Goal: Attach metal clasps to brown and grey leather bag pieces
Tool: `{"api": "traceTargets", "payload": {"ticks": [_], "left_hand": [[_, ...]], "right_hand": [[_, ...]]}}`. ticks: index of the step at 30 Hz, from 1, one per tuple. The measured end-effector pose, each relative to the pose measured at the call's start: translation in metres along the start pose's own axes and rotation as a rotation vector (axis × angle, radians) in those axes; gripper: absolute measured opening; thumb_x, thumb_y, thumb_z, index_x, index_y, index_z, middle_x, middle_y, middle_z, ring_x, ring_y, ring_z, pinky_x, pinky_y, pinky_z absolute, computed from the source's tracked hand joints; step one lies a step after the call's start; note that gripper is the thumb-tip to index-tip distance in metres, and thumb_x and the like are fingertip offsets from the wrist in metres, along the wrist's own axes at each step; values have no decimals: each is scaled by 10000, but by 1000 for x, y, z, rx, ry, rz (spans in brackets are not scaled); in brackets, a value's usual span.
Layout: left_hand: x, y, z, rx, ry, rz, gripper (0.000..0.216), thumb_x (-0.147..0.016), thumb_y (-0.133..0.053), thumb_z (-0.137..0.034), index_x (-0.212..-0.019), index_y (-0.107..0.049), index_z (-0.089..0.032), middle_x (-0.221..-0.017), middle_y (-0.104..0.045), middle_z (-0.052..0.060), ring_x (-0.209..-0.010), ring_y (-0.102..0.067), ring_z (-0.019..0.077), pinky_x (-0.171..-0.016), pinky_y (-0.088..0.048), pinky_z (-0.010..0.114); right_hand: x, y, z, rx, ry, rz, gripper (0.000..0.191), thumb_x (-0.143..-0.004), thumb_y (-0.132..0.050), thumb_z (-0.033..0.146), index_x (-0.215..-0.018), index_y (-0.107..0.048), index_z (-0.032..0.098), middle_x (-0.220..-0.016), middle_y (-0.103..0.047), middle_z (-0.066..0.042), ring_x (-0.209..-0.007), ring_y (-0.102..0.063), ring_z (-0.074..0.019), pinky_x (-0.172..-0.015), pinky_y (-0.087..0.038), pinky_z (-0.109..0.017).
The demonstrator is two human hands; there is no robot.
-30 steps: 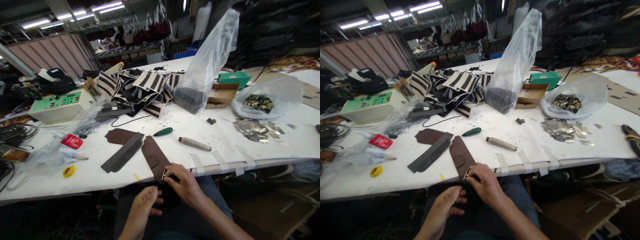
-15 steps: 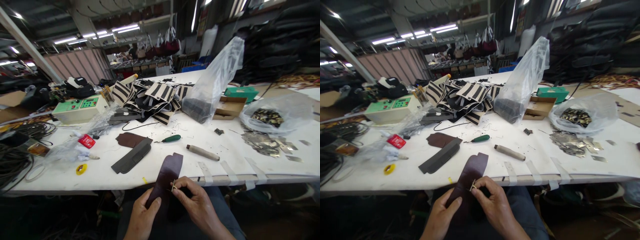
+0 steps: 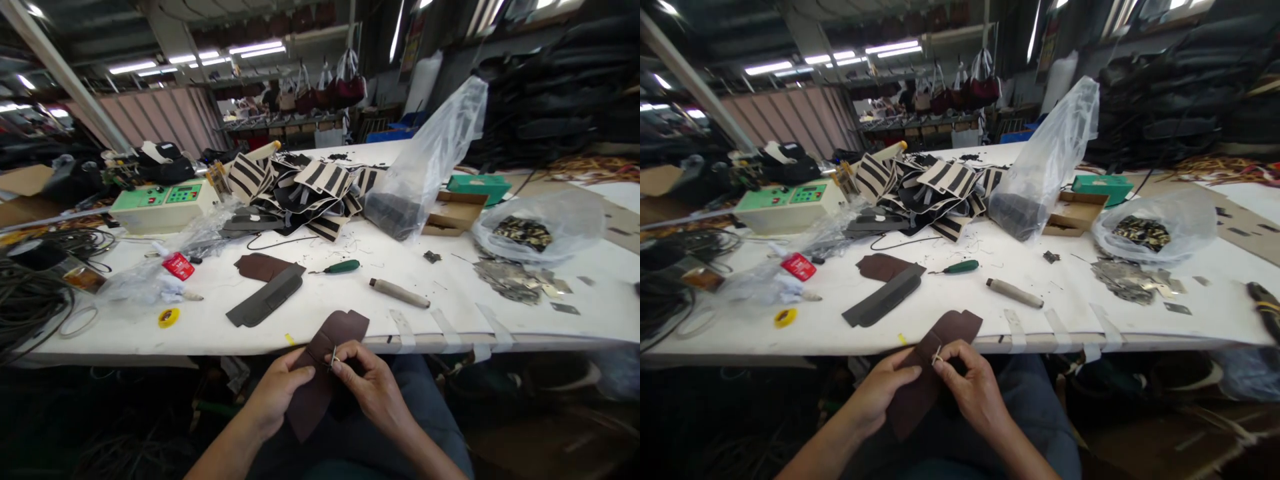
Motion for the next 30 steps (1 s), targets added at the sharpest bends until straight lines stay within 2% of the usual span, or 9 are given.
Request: {"api": "traceTargets", "payload": {"ticks": [7, 12, 18, 26, 30], "left_hand": [[8, 6, -9, -74, -22, 18, 571, -824, -716, -182, -1392, -662, -197, -1200, -788, 91, -1070, -746, 264, -1012, -542, 397], [17, 1, -17, -163, 5, 42, 637, -810, -729, -169, -1437, -628, -225, -1243, -771, 82, -1050, -750, 260, -975, -575, 395], [19, -16, -32, -309, -29, 128, 617, -838, -677, -142, -1442, -629, -259, -1362, -717, 64, -1205, -702, 283, -1125, -497, 451], [21, -23, -47, -655, -170, 174, 678, -855, -570, -63, -1480, -581, -325, -1495, -620, 12, -1408, -561, 261, -1265, -312, 468], [23, -27, -52, -750, -213, 204, 718, -844, -544, -34, -1500, -554, -324, -1513, -602, 9, -1420, -550, 256, -1250, -347, 442]], "right_hand": [[3, 20, 3, 85, 15, -117, 176, -952, -697, 360, -869, -680, 206, -867, -687, -20, -836, -644, -182, -791, -507, -288], [4, 14, 16, 121, 97, -54, 118, -960, -695, 306, -889, -674, 213, -893, -699, -17, -836, -654, -171, -803, -512, -288], [6, 15, 21, 138, 79, -50, 111, -968, -685, 292, -890, -667, 215, -884, -692, -11, -808, -648, -163, -776, -505, -277], [8, 15, 30, 169, 53, 28, 134, -986, -656, 298, -883, -654, 213, -861, -680, -8, -792, -629, -159, -766, -496, -275], [7, 14, 39, 179, 60, 86, 149, -1000, -630, 279, -868, -644, 212, -858, -675, -12, -791, -627, -158, -749, -494, -270]]}}
Point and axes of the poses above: each hand's wrist, its own x-axis away from the middle knuckle, its own y-axis out of the back of the hand, z = x × y, the point moved 9 cm from there along -x, towards the middle knuckle
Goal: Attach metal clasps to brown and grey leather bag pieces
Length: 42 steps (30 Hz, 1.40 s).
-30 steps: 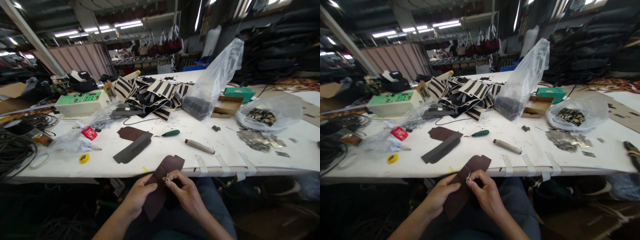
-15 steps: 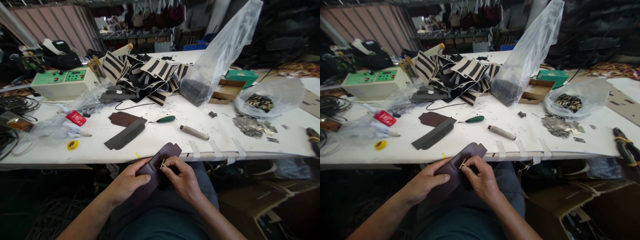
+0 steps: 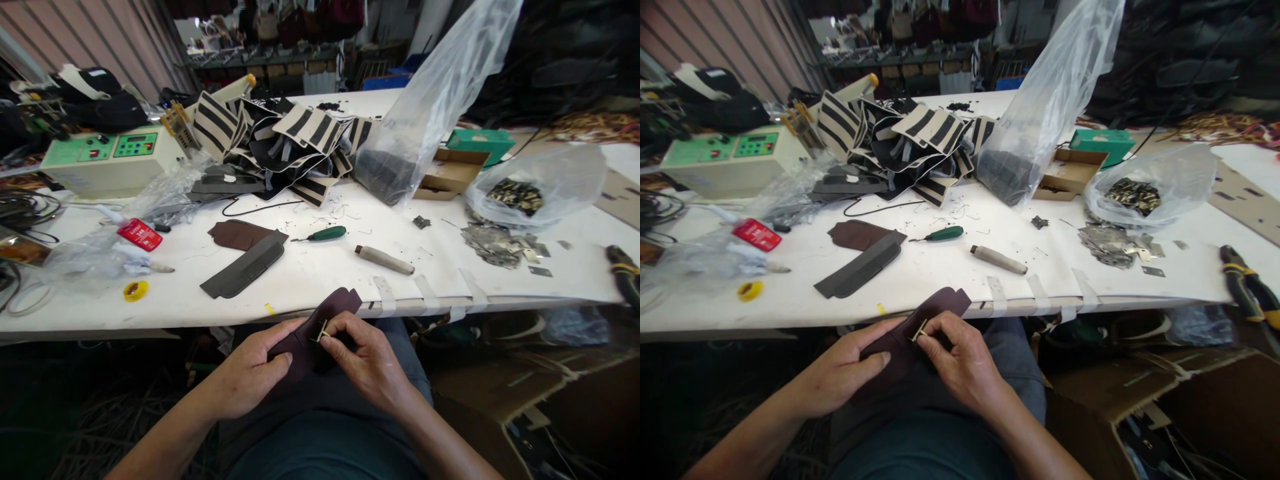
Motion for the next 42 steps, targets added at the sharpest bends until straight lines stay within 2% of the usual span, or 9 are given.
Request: {"api": "traceTargets", "payload": {"ticks": [9, 13, 18, 25, 29, 35, 37, 40, 42], "left_hand": [[0, -11, -2, -116, -10, 59, 711, -892, -541, -60, -1555, -480, -308, -1583, -530, 0, -1463, -494, 247, -1273, -309, 419], [-3, -12, 4, 22, 46, 55, 630, -913, -674, -202, -1523, -526, -263, -1549, -573, 38, -1388, -568, 268, -1221, -396, 409], [-4, -16, 6, 144, 99, 161, 618, -952, -685, -286, -1539, -495, -302, -1517, -606, 26, -1322, -623, 255, -1166, -451, 400], [-11, -19, -3, 131, 85, 265, 631, -935, -684, -234, -1536, -501, -294, -1522, -601, 33, -1334, -610, 259, -1187, -423, 425], [-16, -25, -6, 106, 62, 234, 569, -951, -602, -179, -1507, -548, -290, -1486, -634, 29, -1295, -639, 264, -1203, -400, 457], [-14, -27, -16, -25, 22, 196, 561, -943, -561, -155, -1478, -585, -322, -1451, -662, -10, -1319, -622, 248, -1201, -388, 400], [-14, -26, -14, -19, 48, 197, 519, -931, -583, -177, -1434, -634, -295, -1380, -710, -6, -1260, -657, 252, -1152, -434, 380], [-11, -22, 4, 51, 192, 181, 427, -925, -617, -259, -1341, -702, -219, -1162, -799, 25, -1015, -743, 250, -919, -555, 341], [-8, -18, 18, 99, 282, 152, 393, -918, -643, -312, -1282, -727, -188, -1046, -818, 34, -868, -749, 229, -782, -557, 309]], "right_hand": [[2, -2, -3, -21, 11, 95, 133, -1017, -615, 253, -892, -631, 211, -873, -644, -4, -806, -603, -142, -762, -466, -262], [5, -1, -8, -51, -23, 91, 141, -1018, -620, 268, -891, -628, 209, -876, -631, 1, -809, -584, -138, -749, -447, -254], [10, 2, -13, -97, -73, 77, 161, -1011, -628, 278, -869, -622, 204, -847, -617, 10, -791, -563, -134, -737, -437, -245], [11, 2, -13, -51, -56, 127, 143, -1026, -603, 272, -903, -624, 202, -892, -623, 3, -825, -571, -138, -765, -438, -255], [10, 2, -8, 2, -57, 161, 129, -1021, -595, 226, -899, -627, 201, -879, -623, 12, -818, -576, -128, -746, -432, -244], [7, 2, -7, -9, -95, 201, 128, -1003, -615, 207, -875, -625, 199, -863, -630, 21, -818, -581, -127, -744, -428, -242], [6, -1, -11, -32, -122, 213, 141, -1003, -620, 223, -865, -623, 196, -854, -631, 20, -816, -577, -131, -739, -424, -247], [5, -4, -16, -92, -162, 209, 167, -1008, -618, 262, -857, -617, 189, -842, -621, 14, -803, -560, -137, -735, -424, -256], [4, -5, -20, -133, -191, 190, 181, -1003, -625, 287, -855, -614, 184, -837, -616, 10, -789, -544, -139, -723, -421, -259]]}}
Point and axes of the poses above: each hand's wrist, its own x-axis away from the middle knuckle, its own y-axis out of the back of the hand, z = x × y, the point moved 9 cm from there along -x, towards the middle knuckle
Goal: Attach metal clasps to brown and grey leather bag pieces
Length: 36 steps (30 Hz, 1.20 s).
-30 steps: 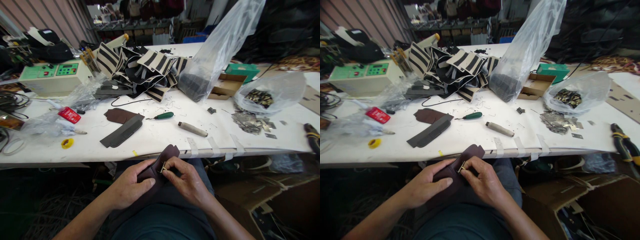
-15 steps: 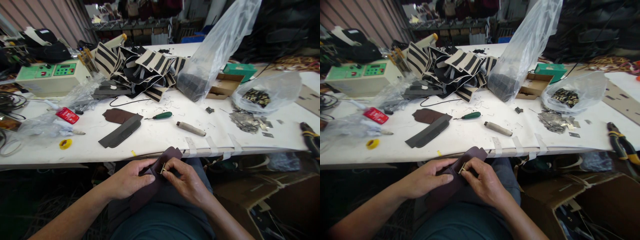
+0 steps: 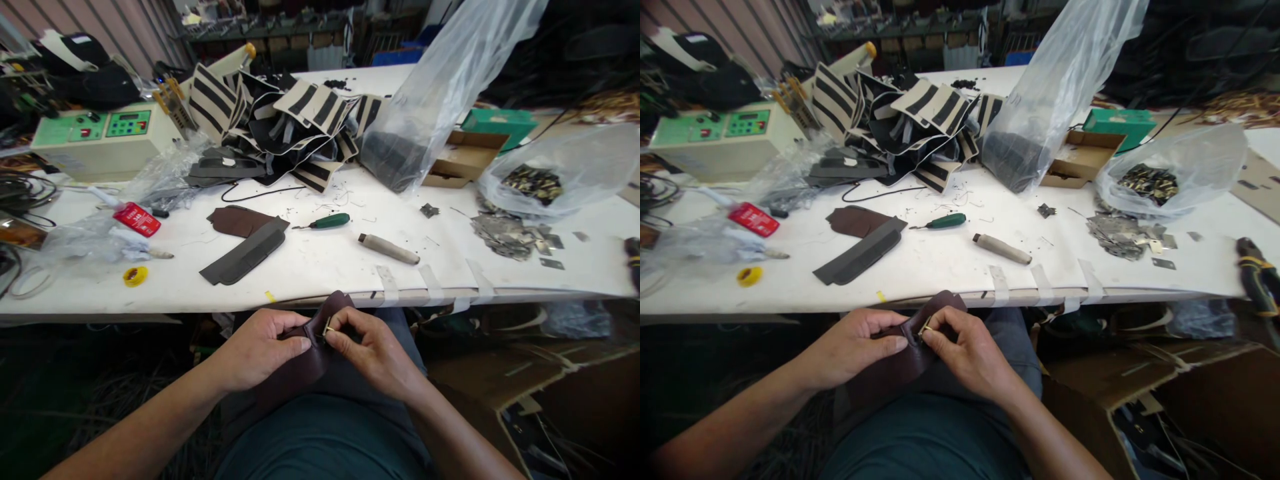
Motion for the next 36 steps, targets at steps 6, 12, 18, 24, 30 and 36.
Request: {"api": "traceTargets", "payload": {"ticks": [6, 12, 18, 24, 30, 36], "left_hand": [[2, 7, 7, 5, 37, -23, 308, -895, -683, -350, -1144, -761, -187, -973, -815, 29, -806, -731, 200, -727, -521, 276], [8, 7, -9, -169, 19, -60, 250, -891, -630, -323, -1040, -775, -183, -941, -806, 17, -834, -721, 204, -738, -520, 276], [10, 8, -20, -286, -18, -163, 228, -851, -649, -285, -1011, -787, -199, -877, -791, -9, -802, -700, 187, -727, -498, 265], [11, 8, -24, -369, -89, -258, 199, -866, -617, -203, -957, -793, -222, -837, -779, -40, -770, -693, 166, -722, -471, 258], [13, -1, -24, -244, -103, -182, 359, -901, -593, -169, -1199, -774, -256, -1086, -809, -25, -949, -743, 187, -851, -514, 268], [17, -6, -33, -324, -102, -169, 359, -908, -597, -160, -1182, -789, -290, -1072, -814, -46, -936, -746, 177, -837, -509, 257]], "right_hand": [[0, -5, -5, -127, -60, -10, 207, -978, -649, 320, -833, -608, 178, -802, -609, 9, -754, -533, -139, -687, -424, -256], [4, -5, 0, -69, -30, -88, 199, -958, -664, 290, -799, -619, 180, -783, -649, 8, -737, -567, -136, -689, -445, -250], [7, -6, 4, 35, 11, -157, 193, -950, -649, 263, -774, -634, 185, -755, -661, 6, -710, -590, -141, -664, -450, -252], [11, -11, 4, 99, 50, -176, 85, -890, -680, 202, -818, -635, 197, -800, -674, 14, -738, -609, -140, -681, -458, -251], [15, -9, 7, 245, 72, -302, 130, -822, -699, 204, -788, -574, 208, -760, -621, 18, -691, -586, -140, -657, -455, -261], [19, -10, 11, 357, 119, -411, 121, -755, -652, 178, -774, -540, 221, -711, -592, 23, -640, -574, -138, -614, -433, -264]]}}
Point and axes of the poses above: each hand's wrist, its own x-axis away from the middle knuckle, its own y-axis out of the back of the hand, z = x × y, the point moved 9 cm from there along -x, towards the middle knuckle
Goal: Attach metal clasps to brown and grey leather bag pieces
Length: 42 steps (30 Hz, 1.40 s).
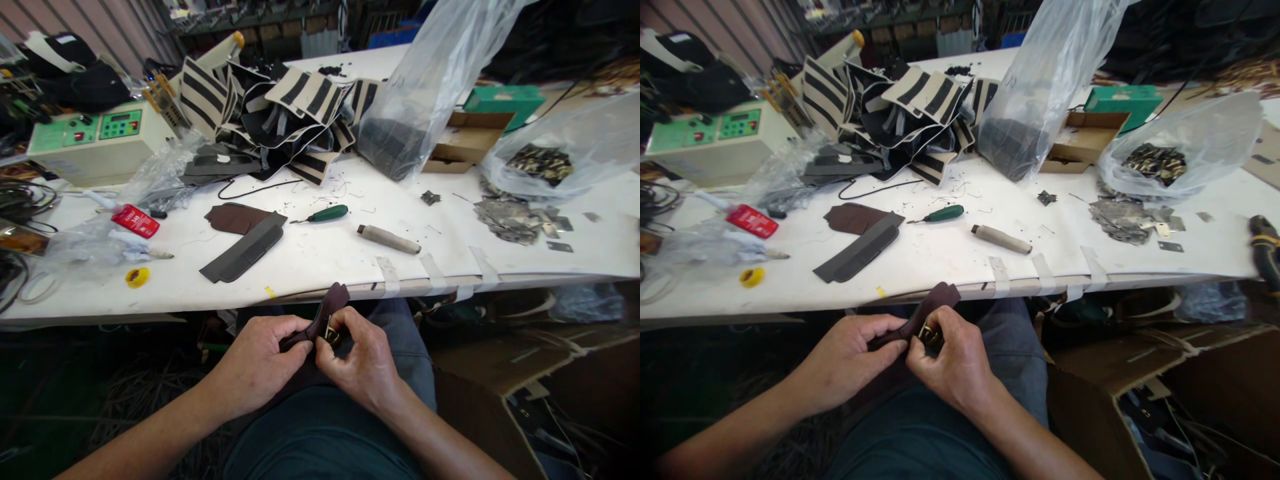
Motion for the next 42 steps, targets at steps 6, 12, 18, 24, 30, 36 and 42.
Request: {"api": "traceTargets", "payload": {"ticks": [6, 12, 18, 24, 30, 36, 42], "left_hand": [[0, 0, -3, -65, -22, -1, 342, -924, -591, -190, -1174, -794, -307, -1005, -815, -53, -926, -744, 189, -815, -505, 262], [1, 0, -3, -93, -25, -5, 343, -923, -586, -187, -1155, -802, -317, -964, -816, -60, -904, -748, 191, -790, -515, 258], [1, -4, -3, -106, -55, -9, 378, -931, -559, -171, -1195, -789, -315, -1094, -817, -41, -989, -756, 208, -883, -543, 278], [2, 0, -1, -120, -98, -19, 445, -908, -547, -124, -1239, -768, -322, -1162, -805, -42, -1017, -755, 204, -916, -549, 280], [5, 0, 1, -256, -123, -45, 339, -885, -646, -195, -1196, -755, -278, -1087, -807, -9, -964, -747, 209, -884, -547, 294], [6, 10, 7, -422, -178, -222, 274, -905, -712, -321, -1164, -727, -234, -1090, -799, 42, -996, -751, 250, -929, -555, 358], [13, 10, -3, -464, -316, -240, 203, -940, -670, -272, -1130, -724, -227, -1027, -800, 37, -931, -760, 220, -864, -576, 331]], "right_hand": [[0, 0, 1, -15, -2, -1, 111, -741, -628, 173, -762, -532, 226, -683, -580, 30, -603, -558, -129, -577, -415, -254], [-1, -2, -1, -23, -11, 10, 112, -741, -621, 169, -758, -524, 224, -685, -568, 32, -599, -545, -124, -575, -402, -251], [-1, -6, -3, -44, -25, 20, 96, -761, -639, 167, -759, -555, 213, -682, -575, 33, -604, -559, -124, -580, -407, -250], [0, -7, -4, -147, -6, 162, 156, -864, -763, 249, -775, -643, 203, -731, -667, 26, -661, -621, -127, -628, -451, -238], [0, -4, -5, -192, 35, 196, 161, -858, -834, 289, -807, -706, 205, -762, -731, 28, -686, -680, -133, -665, -490, -228], [3, -3, 11, -205, 83, 264, 96, -974, -672, 189, -1004, -755, 226, -977, -792, -12, -871, -745, -169, -815, -552, -254], [1, 29, 27, -14, 311, 174, 168, -948, -718, 212, -1115, -731, 225, -999, -764, -50, -879, -719, -183, -784, -558, -292]]}}
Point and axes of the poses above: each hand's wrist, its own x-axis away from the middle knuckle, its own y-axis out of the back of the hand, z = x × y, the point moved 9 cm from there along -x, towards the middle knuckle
